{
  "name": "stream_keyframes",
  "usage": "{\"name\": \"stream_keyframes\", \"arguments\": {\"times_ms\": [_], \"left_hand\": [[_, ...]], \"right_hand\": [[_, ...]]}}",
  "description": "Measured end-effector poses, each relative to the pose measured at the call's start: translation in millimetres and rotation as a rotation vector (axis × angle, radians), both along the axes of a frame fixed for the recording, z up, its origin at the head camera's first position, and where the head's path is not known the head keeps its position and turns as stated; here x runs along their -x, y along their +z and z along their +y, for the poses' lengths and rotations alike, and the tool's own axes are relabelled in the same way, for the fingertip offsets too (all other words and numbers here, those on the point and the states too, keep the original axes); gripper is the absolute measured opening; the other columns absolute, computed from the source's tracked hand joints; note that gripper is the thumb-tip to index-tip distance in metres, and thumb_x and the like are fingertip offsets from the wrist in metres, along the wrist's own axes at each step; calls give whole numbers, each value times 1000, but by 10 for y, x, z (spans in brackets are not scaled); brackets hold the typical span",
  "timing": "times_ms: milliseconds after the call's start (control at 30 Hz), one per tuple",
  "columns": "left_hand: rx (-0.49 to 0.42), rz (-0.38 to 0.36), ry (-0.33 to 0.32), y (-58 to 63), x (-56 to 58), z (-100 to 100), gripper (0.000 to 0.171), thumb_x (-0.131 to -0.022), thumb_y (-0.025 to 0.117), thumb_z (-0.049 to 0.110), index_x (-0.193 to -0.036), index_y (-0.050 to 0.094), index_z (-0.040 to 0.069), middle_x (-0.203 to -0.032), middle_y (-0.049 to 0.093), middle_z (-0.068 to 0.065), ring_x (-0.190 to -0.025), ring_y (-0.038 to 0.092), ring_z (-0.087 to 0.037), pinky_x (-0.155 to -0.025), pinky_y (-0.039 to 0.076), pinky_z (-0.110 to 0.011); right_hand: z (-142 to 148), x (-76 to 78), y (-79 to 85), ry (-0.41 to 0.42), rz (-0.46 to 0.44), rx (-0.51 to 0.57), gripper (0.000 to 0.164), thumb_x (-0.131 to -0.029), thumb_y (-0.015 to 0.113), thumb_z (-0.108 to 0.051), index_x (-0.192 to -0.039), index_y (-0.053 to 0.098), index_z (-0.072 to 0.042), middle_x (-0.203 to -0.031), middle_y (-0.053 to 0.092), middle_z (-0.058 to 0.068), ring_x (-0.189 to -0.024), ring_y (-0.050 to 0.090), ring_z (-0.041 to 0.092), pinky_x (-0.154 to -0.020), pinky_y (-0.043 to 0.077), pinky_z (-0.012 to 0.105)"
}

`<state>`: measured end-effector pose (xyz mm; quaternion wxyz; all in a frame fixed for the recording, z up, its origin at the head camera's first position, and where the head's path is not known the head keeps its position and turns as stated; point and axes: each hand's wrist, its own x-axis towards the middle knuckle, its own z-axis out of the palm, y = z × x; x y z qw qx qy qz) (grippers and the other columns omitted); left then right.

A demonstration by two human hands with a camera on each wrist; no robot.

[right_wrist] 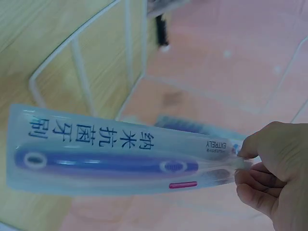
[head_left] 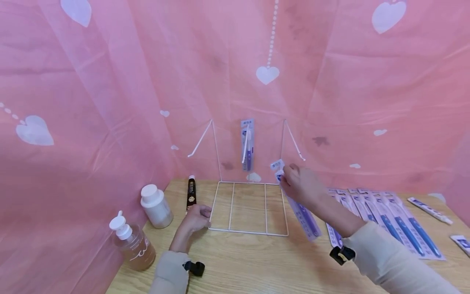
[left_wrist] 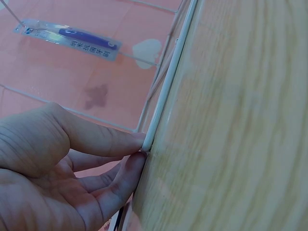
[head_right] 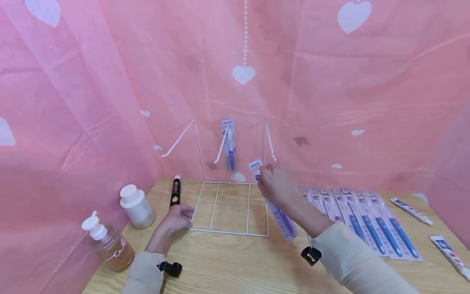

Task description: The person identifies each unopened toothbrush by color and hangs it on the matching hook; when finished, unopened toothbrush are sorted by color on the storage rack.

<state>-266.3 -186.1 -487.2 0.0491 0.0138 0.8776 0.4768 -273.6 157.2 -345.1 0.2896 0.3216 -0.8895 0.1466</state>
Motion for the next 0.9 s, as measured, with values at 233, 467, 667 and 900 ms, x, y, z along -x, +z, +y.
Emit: {"name": "stream_keyframes", "arguments": {"times_ms": [233,467,667,900], "left_hand": [[-13,14,6,-17,-10,-14,50,-64,73,-15,-114,66,-9,-91,63,-10,-86,59,-24,-77,52,-36],[-22,36,1,-41,17,-22,49,-63,73,-15,-112,67,-9,-90,63,-10,-86,59,-24,-76,52,-36],[-24,22,-2,-38,26,-18,50,-65,74,-15,-113,66,-9,-92,62,-10,-88,58,-25,-77,52,-37],[-53,-3,-7,-26,8,-16,50,-67,73,-16,-116,65,-9,-95,61,-12,-90,56,-25,-76,52,-36]], "right_hand": [[-274,-245,278,35,66,32,20,-85,66,-2,-73,51,-8,-63,44,0,-48,43,11,-41,39,26],[-451,-440,466,156,200,122,16,-81,70,-4,-76,55,-7,-66,50,-1,-52,44,8,-43,37,21],[-564,-502,540,217,262,148,15,-80,71,-4,-78,56,-7,-67,52,-2,-53,46,8,-43,39,21],[-643,-510,543,220,260,162,15,-80,71,-5,-77,56,-7,-66,53,-1,-51,46,7,-42,37,19]]}}
